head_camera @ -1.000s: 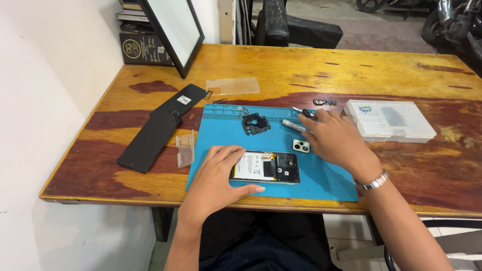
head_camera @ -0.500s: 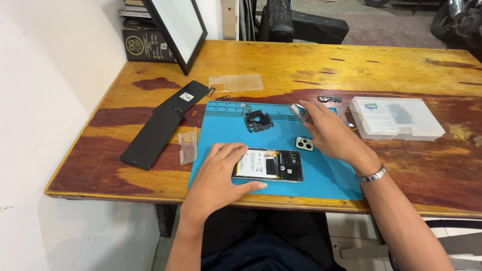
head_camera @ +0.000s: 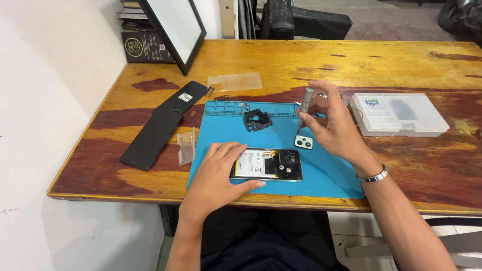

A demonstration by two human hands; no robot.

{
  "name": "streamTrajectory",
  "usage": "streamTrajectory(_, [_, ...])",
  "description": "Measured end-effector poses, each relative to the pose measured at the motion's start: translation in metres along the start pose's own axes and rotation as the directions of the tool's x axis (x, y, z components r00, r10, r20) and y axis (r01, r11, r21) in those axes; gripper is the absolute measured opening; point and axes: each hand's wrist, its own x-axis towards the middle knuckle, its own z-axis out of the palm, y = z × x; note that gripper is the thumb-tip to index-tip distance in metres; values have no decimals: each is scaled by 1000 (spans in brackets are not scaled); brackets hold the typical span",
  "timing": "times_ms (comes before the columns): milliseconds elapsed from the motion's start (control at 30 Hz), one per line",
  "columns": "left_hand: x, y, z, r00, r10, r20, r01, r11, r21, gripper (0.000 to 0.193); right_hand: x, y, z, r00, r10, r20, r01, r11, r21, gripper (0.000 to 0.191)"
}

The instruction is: The person cleans the back of a smartphone with a brush, then uses a screwdriver to remove screws from the internal frame. The person manipulates internal components with a spudger and places removed parts on the work mat.

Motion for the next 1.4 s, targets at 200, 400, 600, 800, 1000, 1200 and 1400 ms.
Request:
streamTrajectory(200, [0, -1, 0, 1000, -8, 11, 8, 1000, 0, 85, -4, -1, 5, 998, -31, 54, 24, 992, 125, 53])
streamTrajectory(400, [-1, -2, 1, 1000, 16, -1, -16, 1000, 8, 84, -7, -4, 7, 993, 8, 114, -9, 1000, 9, 50])
streamTrajectory(600, [-2, -2, 2, 1000, 28, -13, -28, 1000, 8, 83, -8, -6, 8, 995, 12, 102, -8, 999, -37, 51])
streamTrajectory(800, [-2, -3, 2, 1000, 20, -1, -20, 1000, 3, 83, -10, -3, 12, 977, -211, 6, 205, 940, -272, 55])
streamTrajectory(1000, [-3, -4, 3, 999, 45, -28, -45, 999, 7, 83, -18, 4, 24, 952, -298, -70, 235, 859, -455, 62])
streamTrajectory(1200, [-4, -3, 2, 1000, 27, -17, -27, 1000, 0, 85, -17, -3, 23, 944, -329, -12, 300, 876, -378, 56])
streamTrajectory(1400, [-5, -1, 0, 1000, 10, -12, -10, 1000, -10, 83, -10, -19, 15, 930, -366, 35, 362, 897, -253, 57])
